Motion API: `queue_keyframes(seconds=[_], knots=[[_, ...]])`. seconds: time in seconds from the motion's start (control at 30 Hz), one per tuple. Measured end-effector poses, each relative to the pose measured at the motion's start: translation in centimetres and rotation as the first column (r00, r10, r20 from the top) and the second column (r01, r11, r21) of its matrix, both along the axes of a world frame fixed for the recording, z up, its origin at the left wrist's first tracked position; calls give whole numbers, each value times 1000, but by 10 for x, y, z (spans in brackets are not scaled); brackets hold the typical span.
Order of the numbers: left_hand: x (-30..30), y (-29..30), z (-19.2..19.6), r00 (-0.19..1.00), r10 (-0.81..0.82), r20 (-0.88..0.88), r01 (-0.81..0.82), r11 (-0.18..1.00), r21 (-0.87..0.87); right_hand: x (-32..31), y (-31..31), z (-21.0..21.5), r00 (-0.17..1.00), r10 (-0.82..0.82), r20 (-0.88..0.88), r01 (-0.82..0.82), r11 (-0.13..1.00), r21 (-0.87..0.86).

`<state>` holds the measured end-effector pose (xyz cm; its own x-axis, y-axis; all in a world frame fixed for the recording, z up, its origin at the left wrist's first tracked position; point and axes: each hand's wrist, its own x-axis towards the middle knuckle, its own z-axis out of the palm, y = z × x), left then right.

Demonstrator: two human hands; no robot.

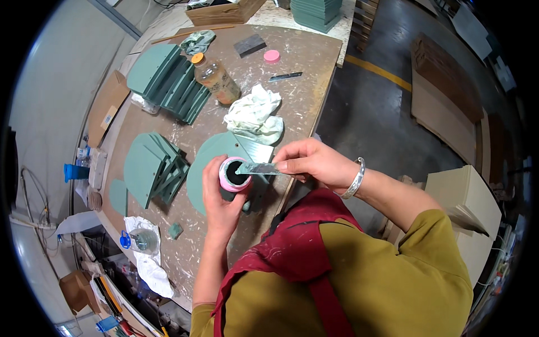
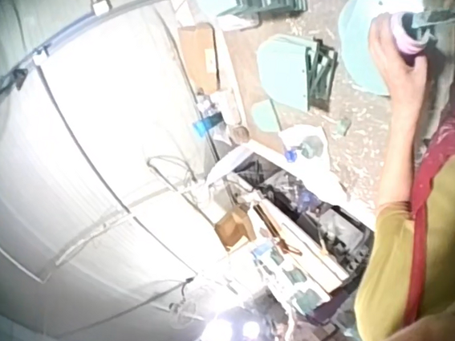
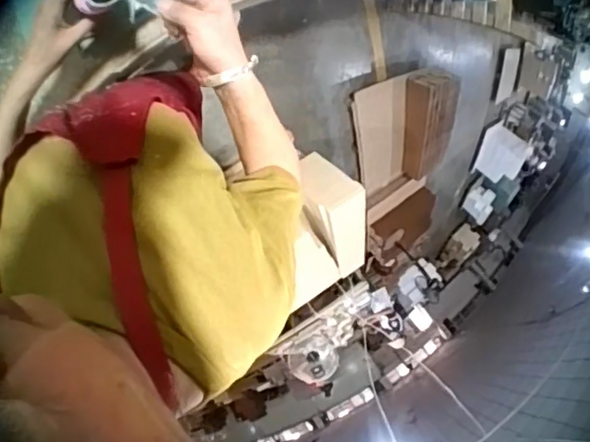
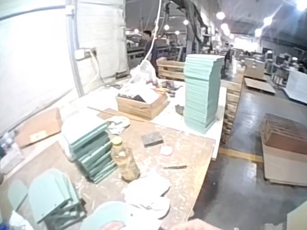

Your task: The person wipes green curved components with a cloth, applies liquid from a bottle onto the cloth to clean them, and uses a small brush to apply a substance from a pink container onto the edges of the parts.

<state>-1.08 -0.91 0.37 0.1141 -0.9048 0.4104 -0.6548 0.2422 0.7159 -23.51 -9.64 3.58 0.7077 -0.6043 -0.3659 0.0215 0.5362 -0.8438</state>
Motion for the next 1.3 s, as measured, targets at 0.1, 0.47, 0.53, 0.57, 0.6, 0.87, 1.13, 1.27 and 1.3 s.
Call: queue_keyframes(seconds=[0.1,0.47,0.53,0.57,0.6,0.87,1.13,1.27,1.3], knots=[[2,-1,0,997,-7,71,7,1000,-11,1,1,4,1000,7,8,-7,998,-69],[28,-12,-17,905,142,-401,-112,989,99,-14,20,-26,998,49,-29,-54,977,-208],[24,-13,-17,872,131,-471,-79,989,128,-14,34,-40,991,-11,-133,-20,973,-229],[23,-14,-21,878,129,-461,-79,989,126,-13,41,-45,991,-46,-128,9,960,-279],[21,-14,-24,883,126,-451,-78,989,124,-12,47,-50,984,-57,-169,16,972,-233],[22,-13,-31,879,114,-463,-69,991,113,-8,65,-86,1000,-15,-16,15,999,-31],[21,-15,-30,905,120,-409,-89,992,92,0,65,-77,998,13,-66,-14,1000,-5],[20,-14,-29,901,124,-416,-89,991,102,1,64,-76,995,9,-103,-7,1000,23],[20,-14,-29,906,125,-404,-91,991,102,1,64,-75,994,14,-107,-12,1000,19]])
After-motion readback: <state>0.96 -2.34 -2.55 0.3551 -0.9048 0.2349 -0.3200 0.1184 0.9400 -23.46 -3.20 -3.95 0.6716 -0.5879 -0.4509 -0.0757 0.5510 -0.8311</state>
